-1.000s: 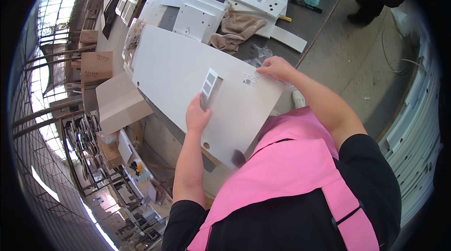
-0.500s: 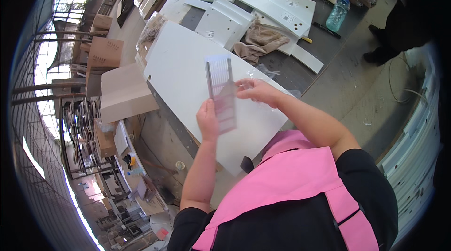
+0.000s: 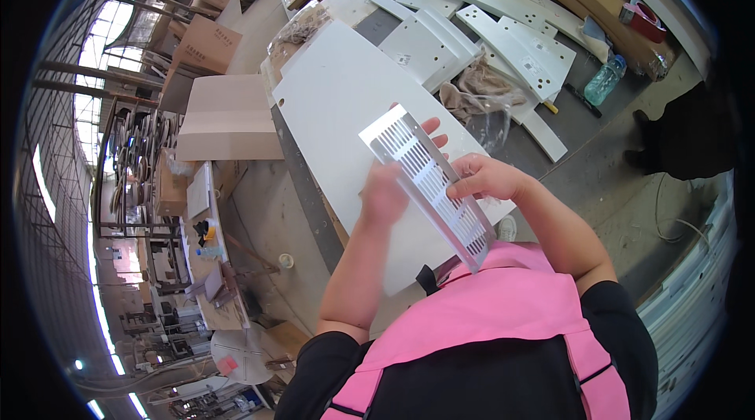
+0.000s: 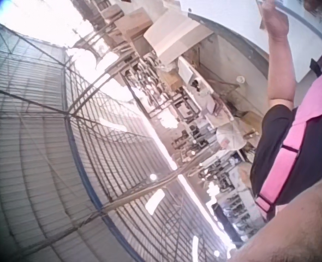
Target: The person walks through a workshop carrying a plastic bag of vent grilles, then unpacks them and places them into slots on white cabinet panels. The person handles each grille individually, aligning and inserting it into the panel. A coworker is visible nearby working on similar panels.
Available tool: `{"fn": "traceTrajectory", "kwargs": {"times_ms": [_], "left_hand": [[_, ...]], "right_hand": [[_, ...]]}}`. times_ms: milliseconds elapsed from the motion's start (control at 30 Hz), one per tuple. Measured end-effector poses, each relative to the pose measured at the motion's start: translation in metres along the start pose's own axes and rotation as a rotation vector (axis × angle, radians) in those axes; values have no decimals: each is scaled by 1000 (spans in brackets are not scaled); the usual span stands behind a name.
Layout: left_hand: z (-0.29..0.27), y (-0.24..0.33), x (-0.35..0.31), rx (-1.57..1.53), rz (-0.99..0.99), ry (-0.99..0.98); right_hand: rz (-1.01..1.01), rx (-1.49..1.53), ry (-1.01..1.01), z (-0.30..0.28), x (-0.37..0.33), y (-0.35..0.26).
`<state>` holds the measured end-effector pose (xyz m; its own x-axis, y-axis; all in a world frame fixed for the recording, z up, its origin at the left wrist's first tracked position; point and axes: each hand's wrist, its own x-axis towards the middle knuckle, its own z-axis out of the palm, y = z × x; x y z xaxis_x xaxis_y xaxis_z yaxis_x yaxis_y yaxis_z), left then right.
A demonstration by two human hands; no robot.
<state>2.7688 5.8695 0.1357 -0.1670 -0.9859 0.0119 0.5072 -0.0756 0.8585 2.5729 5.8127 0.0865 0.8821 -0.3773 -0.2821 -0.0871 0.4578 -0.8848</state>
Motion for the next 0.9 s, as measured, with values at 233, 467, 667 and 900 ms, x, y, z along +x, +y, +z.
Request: {"fn": "traceTrajectory", "kwargs": {"times_ms": [233,467,667,900], "left_hand": [[0,-6,0,31,44,125],[2,-19,-4,156,43,394],[10,-24,-10,76,24,435],[7,-29,-7,63,35,436]], "right_hand": [[-134,102,135,13,1,7],[-203,-58,233,31,1,12],[-124,-12,248,34,-1,19],[-205,106,268,40,-3,19]]}}
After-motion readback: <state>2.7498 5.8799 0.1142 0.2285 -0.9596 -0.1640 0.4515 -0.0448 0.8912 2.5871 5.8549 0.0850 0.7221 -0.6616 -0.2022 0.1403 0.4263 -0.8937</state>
